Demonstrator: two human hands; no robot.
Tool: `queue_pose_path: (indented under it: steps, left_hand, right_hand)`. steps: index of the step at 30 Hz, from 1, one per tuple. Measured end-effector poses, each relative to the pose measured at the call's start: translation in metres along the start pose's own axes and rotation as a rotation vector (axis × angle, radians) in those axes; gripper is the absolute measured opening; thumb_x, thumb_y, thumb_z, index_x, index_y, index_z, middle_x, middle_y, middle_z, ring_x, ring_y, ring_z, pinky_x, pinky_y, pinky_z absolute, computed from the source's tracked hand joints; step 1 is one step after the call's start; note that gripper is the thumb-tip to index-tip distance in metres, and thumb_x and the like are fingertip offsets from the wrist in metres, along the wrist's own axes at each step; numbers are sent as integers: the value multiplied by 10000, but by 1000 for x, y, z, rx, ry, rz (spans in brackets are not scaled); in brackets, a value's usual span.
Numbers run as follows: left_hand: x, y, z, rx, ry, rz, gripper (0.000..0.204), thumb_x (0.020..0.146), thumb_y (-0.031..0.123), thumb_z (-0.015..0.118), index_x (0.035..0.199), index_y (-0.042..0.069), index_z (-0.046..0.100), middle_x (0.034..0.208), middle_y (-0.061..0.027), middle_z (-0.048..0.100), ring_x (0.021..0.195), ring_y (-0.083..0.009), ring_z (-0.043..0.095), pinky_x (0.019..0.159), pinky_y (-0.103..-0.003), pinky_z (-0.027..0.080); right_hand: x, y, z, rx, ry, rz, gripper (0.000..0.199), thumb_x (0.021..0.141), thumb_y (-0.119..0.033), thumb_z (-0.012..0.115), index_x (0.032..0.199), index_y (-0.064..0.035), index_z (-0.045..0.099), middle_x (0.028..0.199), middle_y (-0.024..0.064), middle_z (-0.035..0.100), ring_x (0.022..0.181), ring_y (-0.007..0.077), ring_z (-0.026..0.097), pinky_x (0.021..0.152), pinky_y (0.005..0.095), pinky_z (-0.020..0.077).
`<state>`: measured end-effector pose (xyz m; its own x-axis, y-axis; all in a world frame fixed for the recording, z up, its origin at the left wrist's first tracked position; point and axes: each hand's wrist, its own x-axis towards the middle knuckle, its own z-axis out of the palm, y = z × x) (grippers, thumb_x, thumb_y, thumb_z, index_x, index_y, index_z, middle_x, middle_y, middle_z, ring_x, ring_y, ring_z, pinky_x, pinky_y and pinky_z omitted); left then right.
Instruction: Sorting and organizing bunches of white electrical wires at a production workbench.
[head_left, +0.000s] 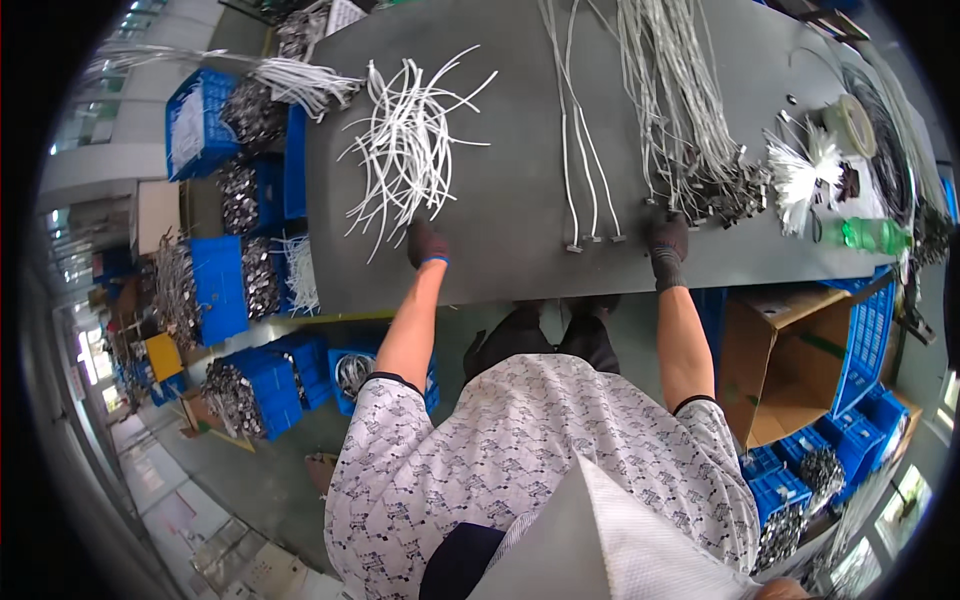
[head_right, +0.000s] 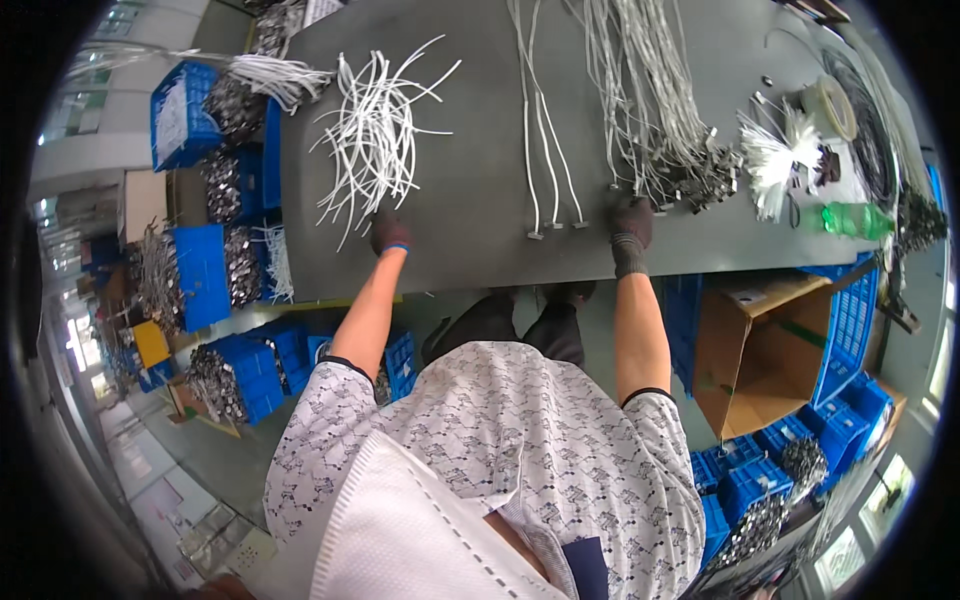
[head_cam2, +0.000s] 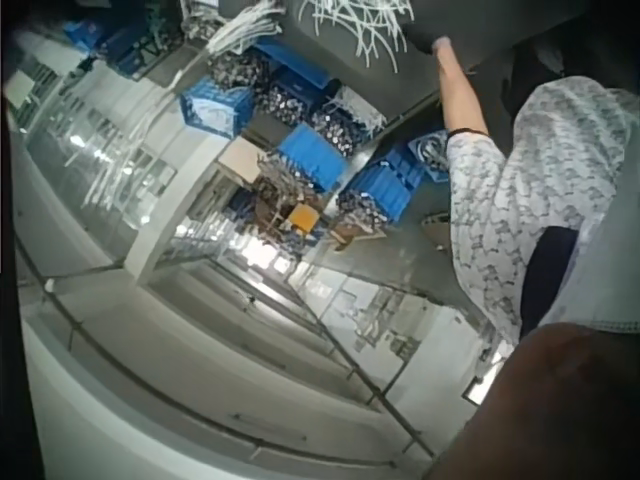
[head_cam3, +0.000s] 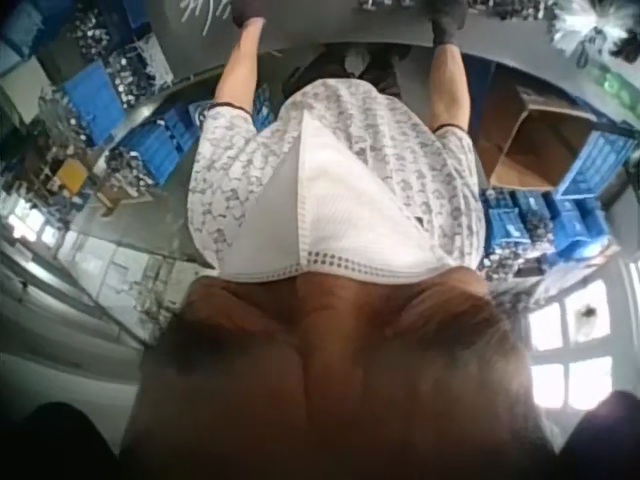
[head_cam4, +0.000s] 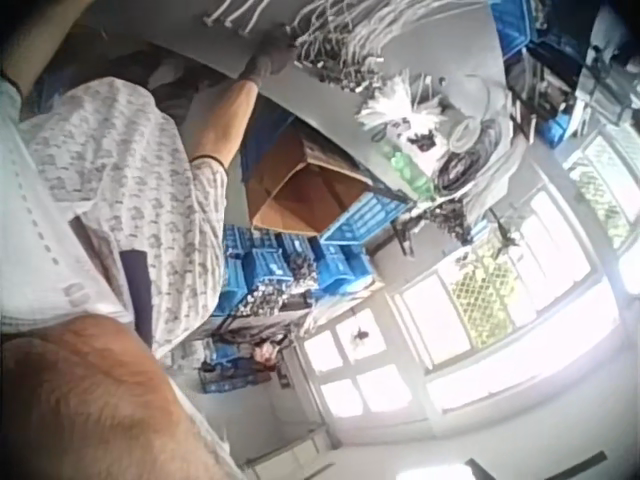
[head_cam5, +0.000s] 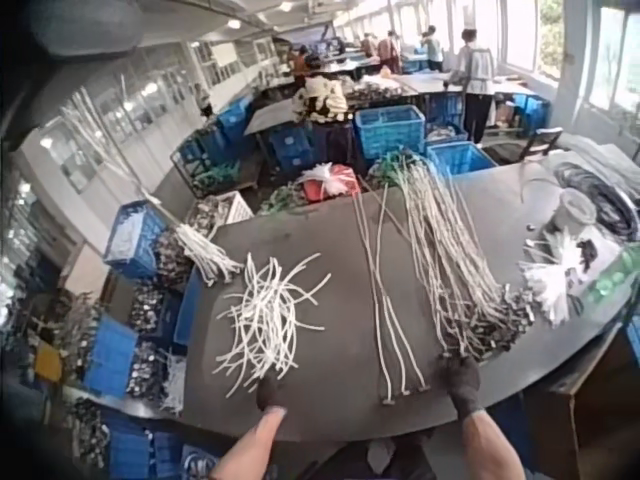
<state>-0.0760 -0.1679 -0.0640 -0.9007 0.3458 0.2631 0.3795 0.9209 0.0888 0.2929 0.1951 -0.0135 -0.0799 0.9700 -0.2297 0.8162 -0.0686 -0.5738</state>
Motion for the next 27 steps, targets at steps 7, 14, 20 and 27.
queue_pose_path:
  steps: [7, 14, 20, 27]
  left_hand:
    - [46, 44, 7, 117, -649, 96, 272, 880, 270, 534, 1075, 140, 673, 1091, -162, 684, 995, -377, 675, 796, -518, 551]
    - [30, 47, -5, -527, -1129, -423, 274, 887, 238, 616, 1108, 76, 630, 952, -121, 699, 885, -264, 704, 702, -383, 578]
    - [-86, 193, -114, -1423, -1384, -499, 247, 853, 168, 707, 1067, 81, 622, 822, -43, 648, 745, -172, 655, 709, -311, 566]
    - [-262, 347, -78, -1288, -1485, -607, 155, 863, 48, 629, 1007, 24, 578, 851, -123, 656, 718, -246, 680, 676, -383, 598]
  right_hand:
    - [-56, 62, -19, 547, -241, 157, 255, 954, -261, 533, 991, -20, 606, 808, 223, 628, 769, 439, 609, 688, 444, 489]
    - [-211, 152, -108, -278, -107, -425, 139, 860, -80, 544, 982, -42, 597, 970, 230, 586, 911, 451, 555, 750, 491, 471]
    - [-346, 386, -163, -310, -829, 527, 188, 829, -120, 545, 837, 38, 646, 723, 267, 658, 595, 339, 681, 516, 442, 524]
    - [-445, 434, -187, -71, -393, 238, 211, 840, -216, 546, 890, -46, 660, 948, 231, 676, 923, 428, 650, 760, 520, 518]
